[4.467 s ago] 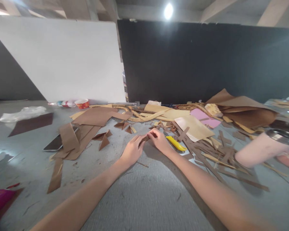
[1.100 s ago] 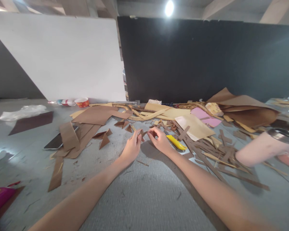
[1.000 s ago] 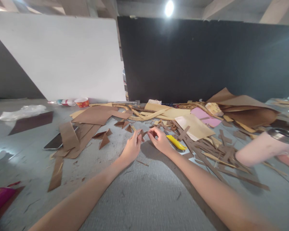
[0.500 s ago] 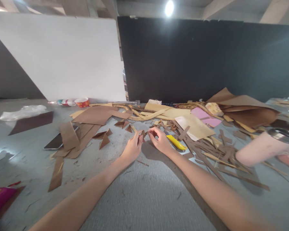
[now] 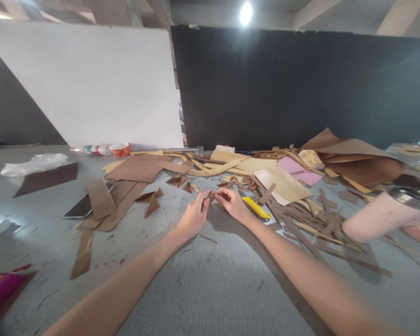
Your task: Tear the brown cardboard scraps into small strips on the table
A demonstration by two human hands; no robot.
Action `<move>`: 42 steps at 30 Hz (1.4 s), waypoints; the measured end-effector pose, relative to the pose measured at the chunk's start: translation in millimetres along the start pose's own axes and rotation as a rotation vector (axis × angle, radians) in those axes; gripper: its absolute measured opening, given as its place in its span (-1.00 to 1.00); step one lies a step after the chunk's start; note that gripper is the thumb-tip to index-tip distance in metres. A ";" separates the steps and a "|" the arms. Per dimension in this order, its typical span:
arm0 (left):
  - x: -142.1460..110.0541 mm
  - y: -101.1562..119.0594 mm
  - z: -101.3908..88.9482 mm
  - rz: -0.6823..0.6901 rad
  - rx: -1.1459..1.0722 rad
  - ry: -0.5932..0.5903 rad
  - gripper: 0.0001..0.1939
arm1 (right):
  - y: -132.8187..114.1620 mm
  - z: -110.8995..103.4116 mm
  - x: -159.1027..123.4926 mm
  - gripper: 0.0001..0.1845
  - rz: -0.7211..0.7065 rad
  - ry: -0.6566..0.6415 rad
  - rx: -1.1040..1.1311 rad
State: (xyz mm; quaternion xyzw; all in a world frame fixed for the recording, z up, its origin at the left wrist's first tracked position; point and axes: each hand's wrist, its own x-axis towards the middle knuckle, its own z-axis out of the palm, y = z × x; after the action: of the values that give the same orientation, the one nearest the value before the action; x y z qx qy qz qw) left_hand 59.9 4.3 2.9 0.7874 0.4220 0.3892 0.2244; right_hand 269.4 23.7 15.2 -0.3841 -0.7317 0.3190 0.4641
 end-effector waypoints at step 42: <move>-3.1 11.7 -2.6 -0.009 0.185 -0.062 -0.61 | 8.7 1.6 3.1 -0.50 0.066 0.076 0.024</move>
State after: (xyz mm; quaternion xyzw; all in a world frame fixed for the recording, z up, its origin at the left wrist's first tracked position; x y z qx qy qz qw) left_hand 62.4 -4.5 11.1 0.8145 0.4527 0.3230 0.1653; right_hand 269.4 30.6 8.8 -0.4144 -0.6966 0.3279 0.4852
